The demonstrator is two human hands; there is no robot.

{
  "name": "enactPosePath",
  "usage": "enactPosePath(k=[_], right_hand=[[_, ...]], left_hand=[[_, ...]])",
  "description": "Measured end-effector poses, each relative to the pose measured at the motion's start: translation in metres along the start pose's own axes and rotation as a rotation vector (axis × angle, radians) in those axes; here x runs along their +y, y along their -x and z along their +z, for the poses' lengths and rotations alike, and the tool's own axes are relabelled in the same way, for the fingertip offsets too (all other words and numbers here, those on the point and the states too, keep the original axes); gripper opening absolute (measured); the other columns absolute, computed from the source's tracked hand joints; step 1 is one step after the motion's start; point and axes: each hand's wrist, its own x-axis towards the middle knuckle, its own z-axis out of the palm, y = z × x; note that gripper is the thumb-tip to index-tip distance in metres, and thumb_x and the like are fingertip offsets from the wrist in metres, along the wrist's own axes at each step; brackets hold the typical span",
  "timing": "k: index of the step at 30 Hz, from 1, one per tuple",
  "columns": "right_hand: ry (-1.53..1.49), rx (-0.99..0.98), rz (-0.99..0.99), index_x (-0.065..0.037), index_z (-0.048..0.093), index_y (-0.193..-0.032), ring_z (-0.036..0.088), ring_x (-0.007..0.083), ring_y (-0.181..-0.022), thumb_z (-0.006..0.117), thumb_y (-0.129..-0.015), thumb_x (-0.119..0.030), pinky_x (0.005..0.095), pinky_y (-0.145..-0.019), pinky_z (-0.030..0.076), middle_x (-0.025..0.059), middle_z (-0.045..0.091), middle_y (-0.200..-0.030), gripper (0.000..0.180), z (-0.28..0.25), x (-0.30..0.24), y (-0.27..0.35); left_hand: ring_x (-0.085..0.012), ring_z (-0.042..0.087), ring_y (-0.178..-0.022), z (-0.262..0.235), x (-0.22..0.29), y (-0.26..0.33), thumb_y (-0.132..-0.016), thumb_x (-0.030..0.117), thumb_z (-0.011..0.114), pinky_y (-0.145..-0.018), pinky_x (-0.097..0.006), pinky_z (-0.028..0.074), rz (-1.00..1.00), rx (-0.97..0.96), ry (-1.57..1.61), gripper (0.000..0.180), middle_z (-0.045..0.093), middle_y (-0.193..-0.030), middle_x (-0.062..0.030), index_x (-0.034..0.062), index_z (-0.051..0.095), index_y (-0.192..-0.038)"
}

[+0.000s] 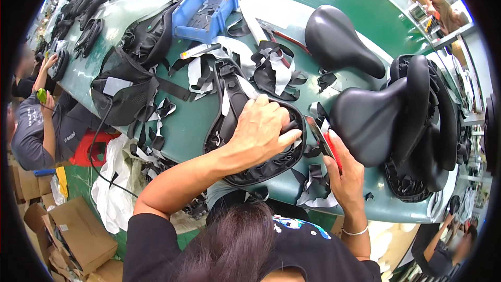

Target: The person uses red-handled pliers to trim excess black material from the underside of bicycle seats. They repeatedly pick up seats from a green workbench, cut the material, and place the seats back down. The workspace is cluttered with scraps and other seats.

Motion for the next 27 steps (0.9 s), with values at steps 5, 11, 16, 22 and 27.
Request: enactPosePath(k=[5,11,16,22,27], right_hand=[[0.226,-0.145,-0.053,-0.019,0.056,-0.131,0.054,0.0212,-0.054,0.064,-0.085,-0.010,0.0343,-0.049,0.043,0.0062,0.053,-0.065,0.047,-0.009,-0.012,-0.017],[0.506,-0.378,0.082,-0.016,0.054,-0.132,0.054,0.0268,-0.054,0.066,-0.083,-0.011,0.0391,-0.049,0.042,0.0090,0.053,-0.065,0.051,-0.010,-0.047,-0.007],[0.279,-0.229,0.097,-0.015,0.052,-0.134,0.053,0.0264,-0.054,0.066,-0.082,-0.009,0.0393,-0.051,0.041,0.0110,0.051,-0.065,0.054,-0.019,-0.045,-0.006],[0.475,-0.322,0.034,-0.016,0.049,-0.137,0.051,0.0260,-0.051,0.064,-0.085,-0.010,0.0388,-0.048,0.039,0.0090,0.048,-0.062,0.054,-0.011,-0.051,-0.015],[0.394,-0.251,0.164,-0.020,0.049,-0.137,0.052,0.0240,-0.048,0.066,-0.084,-0.013,0.0382,-0.044,0.040,0.0079,0.048,-0.061,0.056,-0.002,-0.054,0.026]], left_hand=[[-0.0224,0.044,-0.074,0.001,-0.002,-0.001,-0.079,0.026,0.064,-0.075,-0.039,0.034,-0.027,-0.029,0.204,0.031,0.052,-0.060,-0.0046,0.0053,0.054,-0.059],[-0.0188,0.041,-0.070,-0.007,-0.013,-0.002,-0.077,0.021,0.063,-0.068,-0.035,0.032,-0.217,-0.042,0.525,0.027,0.045,-0.057,-0.0040,0.0058,0.053,-0.057],[-0.0152,0.039,-0.066,-0.010,-0.024,0.008,-0.074,0.014,0.062,-0.067,-0.033,0.033,-0.228,-0.030,0.620,0.029,0.039,-0.056,-0.0026,0.0045,0.043,-0.054],[-0.0066,0.042,-0.062,-0.008,-0.028,0.004,-0.080,0.014,0.059,-0.070,-0.027,0.037,-0.415,0.041,1.008,0.028,0.053,-0.065,0.0026,0.0087,0.048,-0.054],[-0.0042,0.044,-0.062,-0.011,-0.028,0.013,-0.079,0.011,0.059,-0.061,-0.021,0.032,-0.508,0.280,1.706,0.017,0.056,-0.069,0.0031,0.0070,0.057,-0.063]])
